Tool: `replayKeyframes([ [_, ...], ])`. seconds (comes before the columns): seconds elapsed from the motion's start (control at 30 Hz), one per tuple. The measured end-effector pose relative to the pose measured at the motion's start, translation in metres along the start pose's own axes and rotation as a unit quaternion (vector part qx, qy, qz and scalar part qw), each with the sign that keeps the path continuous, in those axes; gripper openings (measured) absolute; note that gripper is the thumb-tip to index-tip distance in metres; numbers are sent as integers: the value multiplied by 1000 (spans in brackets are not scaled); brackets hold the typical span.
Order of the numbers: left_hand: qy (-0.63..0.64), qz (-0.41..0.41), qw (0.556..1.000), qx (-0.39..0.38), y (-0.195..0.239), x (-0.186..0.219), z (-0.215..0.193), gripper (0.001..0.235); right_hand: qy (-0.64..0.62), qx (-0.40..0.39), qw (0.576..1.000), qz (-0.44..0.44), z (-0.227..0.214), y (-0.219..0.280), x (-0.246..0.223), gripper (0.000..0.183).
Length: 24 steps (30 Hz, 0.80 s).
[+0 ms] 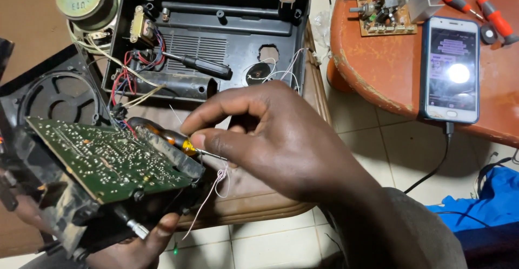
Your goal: The person holds a circuit board with an LCD screen and uses a screwdriver to adjust components on the board. They repeatedly probe and turn small parts while the board remains in hand.
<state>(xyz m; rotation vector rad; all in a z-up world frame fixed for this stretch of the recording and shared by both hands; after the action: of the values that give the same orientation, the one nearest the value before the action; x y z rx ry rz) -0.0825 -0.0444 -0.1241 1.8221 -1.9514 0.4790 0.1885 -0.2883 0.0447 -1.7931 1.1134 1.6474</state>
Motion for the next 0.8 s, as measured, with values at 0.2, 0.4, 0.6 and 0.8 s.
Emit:
replayKeyframes([
  [0.2, 8, -4, 999, -40, -75, 10, -10, 74, 16, 76, 996, 39, -24, 6, 0, 17],
  [0.4, 86, 48, 927, 362, -123, 100, -70, 143, 95, 169, 978, 80, -58, 22, 9, 10],
  [0.6, 224, 44, 907, 354, -129, 111, -79, 133, 168, 246, 948, 110, -78, 32, 25, 7],
  [0.8, 318, 71, 876, 356, -136, 116, -82, 136, 252, 254, 934, 1, -77, 21, 26, 6],
])
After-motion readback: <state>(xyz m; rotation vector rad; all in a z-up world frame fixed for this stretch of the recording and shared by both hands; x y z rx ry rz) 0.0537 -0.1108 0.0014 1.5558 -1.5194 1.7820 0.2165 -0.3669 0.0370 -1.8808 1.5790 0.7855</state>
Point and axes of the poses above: each hand's wrist, its own y-axis away from the middle knuckle, its own z-axis out of the palm, x = y × z, the point moved 6 cm from there along -y, towards the middle knuckle, and after that the axes turned 3 degrees about z, right-handed, at the moved point
